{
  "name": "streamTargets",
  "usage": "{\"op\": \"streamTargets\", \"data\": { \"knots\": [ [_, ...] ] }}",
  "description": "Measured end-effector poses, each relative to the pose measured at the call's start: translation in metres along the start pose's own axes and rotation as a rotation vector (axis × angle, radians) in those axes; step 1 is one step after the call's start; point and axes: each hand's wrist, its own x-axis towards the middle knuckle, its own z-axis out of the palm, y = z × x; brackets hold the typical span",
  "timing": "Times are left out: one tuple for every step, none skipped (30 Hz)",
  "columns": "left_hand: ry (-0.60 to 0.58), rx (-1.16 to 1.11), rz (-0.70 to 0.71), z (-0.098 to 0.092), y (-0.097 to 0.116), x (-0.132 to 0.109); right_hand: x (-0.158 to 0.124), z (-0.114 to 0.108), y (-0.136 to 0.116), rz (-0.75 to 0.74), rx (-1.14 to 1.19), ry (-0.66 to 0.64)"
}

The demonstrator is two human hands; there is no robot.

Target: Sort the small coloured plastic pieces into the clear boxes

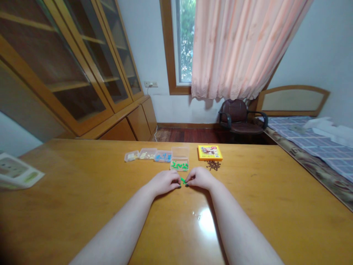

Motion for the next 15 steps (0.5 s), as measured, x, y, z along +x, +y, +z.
{"op": "streamTargets", "data": {
  "knots": [
    [-0.004,0.001,-0.012,0.0,0.0,0.0,0.001,0.0,0.0,-0.002,0.005,-0.004],
    [-0.008,0.005,-0.026,0.0,0.001,0.0,0.001,-0.001,-0.001,-0.002,0.005,0.001],
    [-0.008,0.011,-0.044,0.0,0.001,0.001,0.001,-0.001,-0.002,-0.001,-0.002,0.011],
    [-0.005,0.019,-0.061,-0.001,0.002,0.001,0.002,0.0,-0.003,0.0,-0.013,0.026],
    [0.0,0.027,-0.074,-0.002,0.002,0.001,0.002,0.0,-0.004,0.003,-0.026,0.045],
    [0.007,0.037,-0.082,-0.002,0.002,0.001,0.002,0.001,-0.005,0.009,-0.035,0.06],
    [0.014,0.045,-0.087,-0.003,0.003,0.001,0.002,0.003,-0.006,0.019,-0.041,0.068],
    [0.02,0.052,-0.091,-0.003,0.003,0.001,0.002,0.004,-0.006,0.032,-0.043,0.072],
    [0.025,0.059,-0.094,-0.003,0.003,0.002,0.002,0.006,-0.007,0.045,-0.042,0.076],
    [0.029,0.064,-0.099,-0.003,0.002,0.002,0.002,0.007,-0.007,0.053,-0.039,0.08],
    [0.03,0.066,-0.105,-0.003,0.002,0.002,0.001,0.008,-0.007,0.056,-0.033,0.081],
    [0.031,0.067,-0.111,-0.002,0.001,0.002,0.001,0.009,-0.007,0.057,-0.027,0.082],
    [0.032,0.066,-0.115,-0.002,0.001,0.002,0.001,0.01,-0.007,0.057,-0.019,0.084],
    [0.031,0.063,-0.115,-0.001,0.0,0.002,0.001,0.01,-0.007,0.056,-0.007,0.083],
    [0.031,0.059,-0.115,-0.001,-0.001,0.002,0.001,0.01,-0.007,0.054,0.009,0.081]
  ]
}}
